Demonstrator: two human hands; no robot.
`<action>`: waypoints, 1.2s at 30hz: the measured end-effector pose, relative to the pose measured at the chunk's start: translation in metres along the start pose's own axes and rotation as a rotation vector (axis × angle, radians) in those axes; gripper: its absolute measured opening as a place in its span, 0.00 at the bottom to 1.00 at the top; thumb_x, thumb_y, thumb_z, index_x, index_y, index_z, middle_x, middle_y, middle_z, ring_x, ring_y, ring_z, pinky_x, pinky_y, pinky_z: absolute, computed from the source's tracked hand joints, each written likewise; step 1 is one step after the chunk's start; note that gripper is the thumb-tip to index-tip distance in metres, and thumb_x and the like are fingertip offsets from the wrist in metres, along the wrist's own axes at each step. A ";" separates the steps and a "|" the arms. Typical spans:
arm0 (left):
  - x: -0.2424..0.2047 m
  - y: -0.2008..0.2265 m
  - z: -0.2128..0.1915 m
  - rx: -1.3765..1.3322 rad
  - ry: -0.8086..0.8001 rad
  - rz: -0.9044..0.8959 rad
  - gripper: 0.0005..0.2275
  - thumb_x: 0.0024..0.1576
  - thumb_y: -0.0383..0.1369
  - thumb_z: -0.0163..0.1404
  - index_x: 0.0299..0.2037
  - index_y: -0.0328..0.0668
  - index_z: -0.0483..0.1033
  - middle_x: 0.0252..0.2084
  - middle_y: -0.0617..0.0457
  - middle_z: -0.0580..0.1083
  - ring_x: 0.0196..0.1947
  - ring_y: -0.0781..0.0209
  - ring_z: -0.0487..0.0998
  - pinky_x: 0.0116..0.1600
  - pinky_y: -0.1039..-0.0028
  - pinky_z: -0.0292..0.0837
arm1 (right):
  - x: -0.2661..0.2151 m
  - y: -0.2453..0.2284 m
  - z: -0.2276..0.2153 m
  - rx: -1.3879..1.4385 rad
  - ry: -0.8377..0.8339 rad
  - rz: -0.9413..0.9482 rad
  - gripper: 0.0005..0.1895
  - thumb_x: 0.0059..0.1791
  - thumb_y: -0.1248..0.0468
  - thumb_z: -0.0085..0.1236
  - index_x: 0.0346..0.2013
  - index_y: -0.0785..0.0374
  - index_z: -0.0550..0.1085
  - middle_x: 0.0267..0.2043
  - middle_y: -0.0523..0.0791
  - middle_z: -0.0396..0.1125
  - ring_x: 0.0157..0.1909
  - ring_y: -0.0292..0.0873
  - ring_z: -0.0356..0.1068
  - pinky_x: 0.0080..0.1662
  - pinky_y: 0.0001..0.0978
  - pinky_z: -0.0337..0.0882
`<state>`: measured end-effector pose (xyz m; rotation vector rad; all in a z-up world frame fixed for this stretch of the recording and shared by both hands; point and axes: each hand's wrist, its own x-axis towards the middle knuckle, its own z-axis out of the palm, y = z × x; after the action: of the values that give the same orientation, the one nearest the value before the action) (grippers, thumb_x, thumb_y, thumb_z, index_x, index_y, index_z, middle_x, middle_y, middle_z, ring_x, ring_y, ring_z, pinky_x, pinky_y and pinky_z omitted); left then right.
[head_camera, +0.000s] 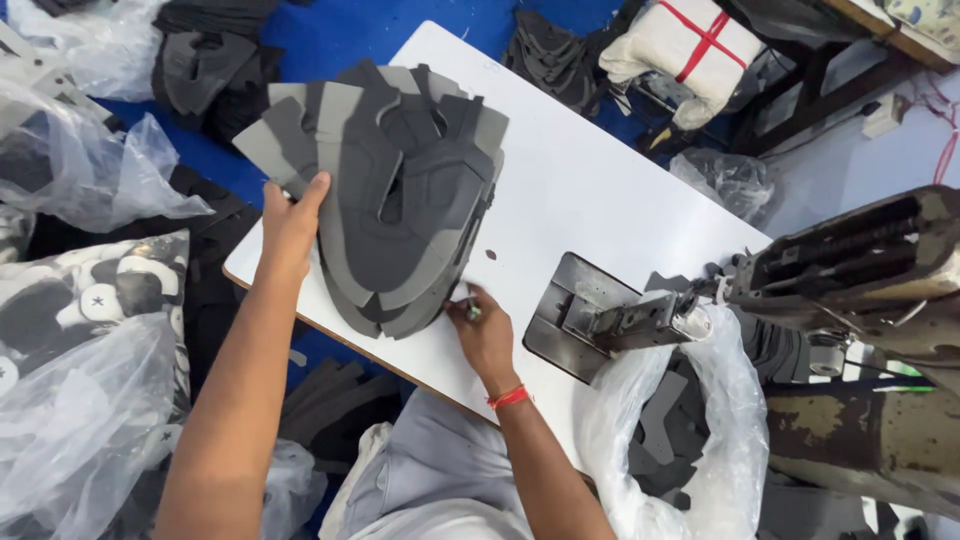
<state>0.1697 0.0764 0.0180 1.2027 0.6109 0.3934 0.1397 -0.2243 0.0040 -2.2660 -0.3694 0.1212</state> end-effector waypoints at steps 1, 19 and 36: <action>0.005 0.004 0.003 0.000 0.003 0.006 0.38 0.54 0.45 0.60 0.69 0.27 0.59 0.63 0.39 0.71 0.61 0.51 0.74 0.62 0.66 0.70 | 0.003 -0.011 -0.004 0.002 0.000 -0.006 0.18 0.47 0.59 0.66 0.50 0.61 0.80 0.38 0.50 0.76 0.38 0.45 0.74 0.42 0.36 0.72; -0.023 0.007 0.028 0.657 0.170 0.357 0.52 0.53 0.47 0.71 0.69 0.16 0.43 0.65 0.22 0.57 0.65 0.33 0.61 0.66 0.57 0.61 | -0.029 0.011 -0.031 0.295 -0.184 0.323 0.19 0.53 0.56 0.57 0.53 0.65 0.78 0.22 0.41 0.64 0.25 0.33 0.62 0.32 0.29 0.63; -0.217 -0.107 0.102 0.792 -0.631 0.664 0.07 0.61 0.36 0.54 0.35 0.42 0.78 0.24 0.53 0.78 0.21 0.55 0.79 0.27 0.68 0.72 | -0.180 0.119 -0.194 -0.228 0.567 0.296 0.08 0.57 0.65 0.55 0.48 0.65 0.77 0.33 0.47 0.73 0.28 0.39 0.70 0.34 0.31 0.68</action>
<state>0.0616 -0.1612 -0.0104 2.1779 -0.2489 0.2922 0.0348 -0.4925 0.0371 -2.4418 0.2645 -0.4259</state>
